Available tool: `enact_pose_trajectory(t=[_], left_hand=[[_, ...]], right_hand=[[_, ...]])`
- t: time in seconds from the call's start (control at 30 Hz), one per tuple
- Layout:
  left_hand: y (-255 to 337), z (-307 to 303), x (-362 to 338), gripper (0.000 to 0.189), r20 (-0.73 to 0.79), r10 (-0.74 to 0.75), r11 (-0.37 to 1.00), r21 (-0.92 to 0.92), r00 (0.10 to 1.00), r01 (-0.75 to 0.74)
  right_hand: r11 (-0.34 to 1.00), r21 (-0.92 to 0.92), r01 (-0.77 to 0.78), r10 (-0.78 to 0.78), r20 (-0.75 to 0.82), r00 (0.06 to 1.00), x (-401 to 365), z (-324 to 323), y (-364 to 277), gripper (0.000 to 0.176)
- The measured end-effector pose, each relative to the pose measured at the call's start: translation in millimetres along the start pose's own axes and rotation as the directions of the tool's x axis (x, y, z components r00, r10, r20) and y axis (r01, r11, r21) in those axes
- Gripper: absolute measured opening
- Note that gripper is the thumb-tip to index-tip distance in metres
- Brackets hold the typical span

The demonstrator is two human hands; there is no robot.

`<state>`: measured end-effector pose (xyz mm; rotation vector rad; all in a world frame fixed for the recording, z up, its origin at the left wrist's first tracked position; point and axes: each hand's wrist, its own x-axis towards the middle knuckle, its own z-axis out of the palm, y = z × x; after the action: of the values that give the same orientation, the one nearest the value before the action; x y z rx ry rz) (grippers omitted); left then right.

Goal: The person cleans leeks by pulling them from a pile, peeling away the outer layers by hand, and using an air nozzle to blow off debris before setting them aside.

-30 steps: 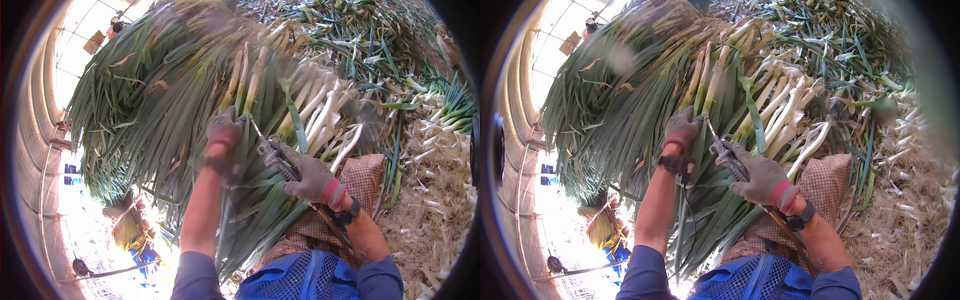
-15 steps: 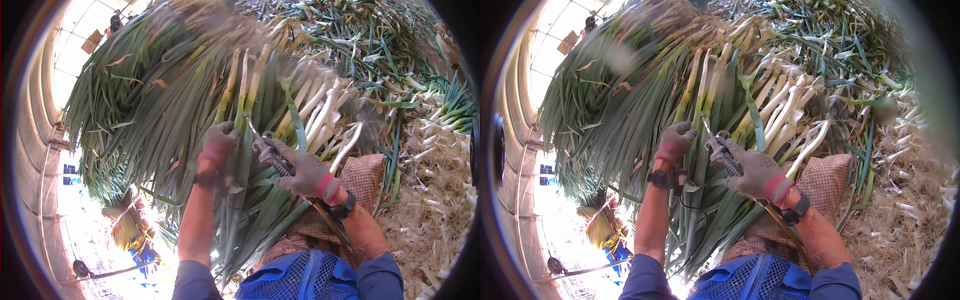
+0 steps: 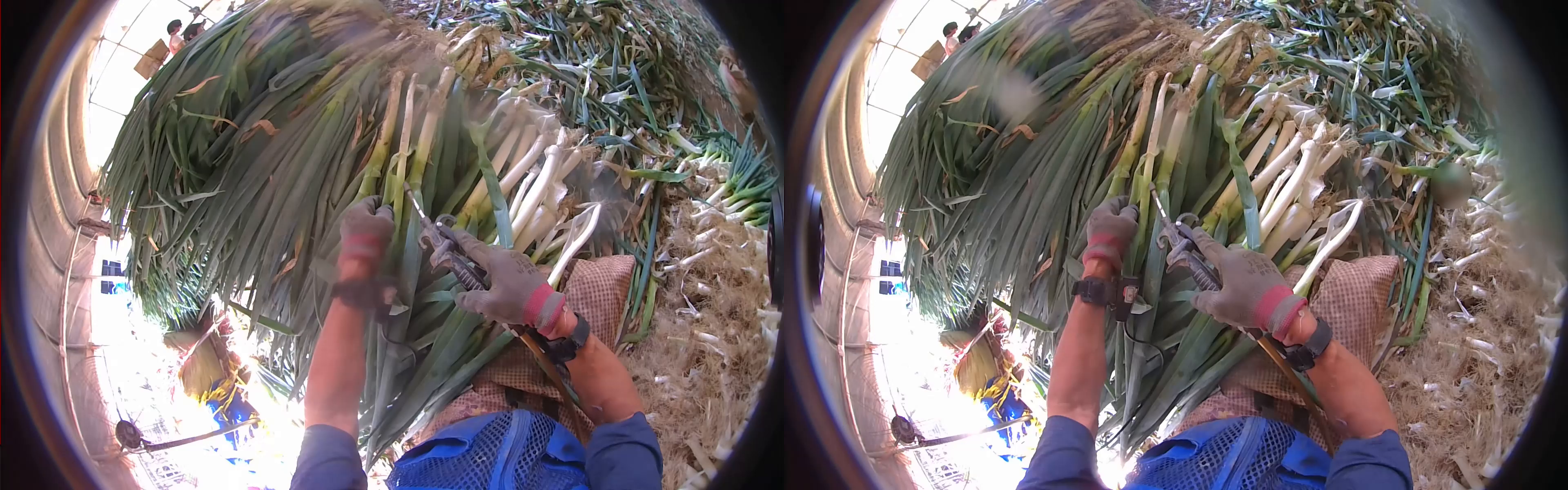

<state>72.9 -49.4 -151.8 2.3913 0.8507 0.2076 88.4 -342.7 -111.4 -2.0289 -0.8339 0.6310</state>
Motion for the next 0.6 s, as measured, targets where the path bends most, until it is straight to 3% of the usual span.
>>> enact_pose_trajectory(t=[0.17,0.27,0.37,0.47,0.6], left_hand=[[11.5,-1.3,-7.2,0.038,-0.02,-0.003,0.998,0.055,1.0,0.005],[5.8,2.3,-14.5,0.037,-0.088,0.064,0.998,-0.024,0.994,-0.066],[6.8,3.9,-28.2,0.034,-0.201,0.105,0.968,-0.203,0.974,-0.146],[-0.1,2.3,-34.1,0.029,-0.304,0.436,0.9,0.157,0.847,-0.407],[-1.9,1.2,-29.2,0.031,-0.094,0.456,0.829,0.406,0.885,-0.384]], right_hand=[[0.998,-0.028,-0.05,0.047,-0.074,0.996,46.4,-13.9,0.2,0.094],[0.993,-0.002,-0.114,0.114,-0.064,0.991,79.2,-32.8,-6.6,0.093],[0.994,-0.077,-0.083,0.071,-0.147,0.987,113.4,-34.7,-0.4,0.093],[0.99,-0.062,-0.129,0.118,-0.155,0.981,141.8,-45.2,-9.0,0.092],[0.984,-0.042,-0.171,0.157,-0.232,0.96,167.3,-45.4,-9.4,0.091]])
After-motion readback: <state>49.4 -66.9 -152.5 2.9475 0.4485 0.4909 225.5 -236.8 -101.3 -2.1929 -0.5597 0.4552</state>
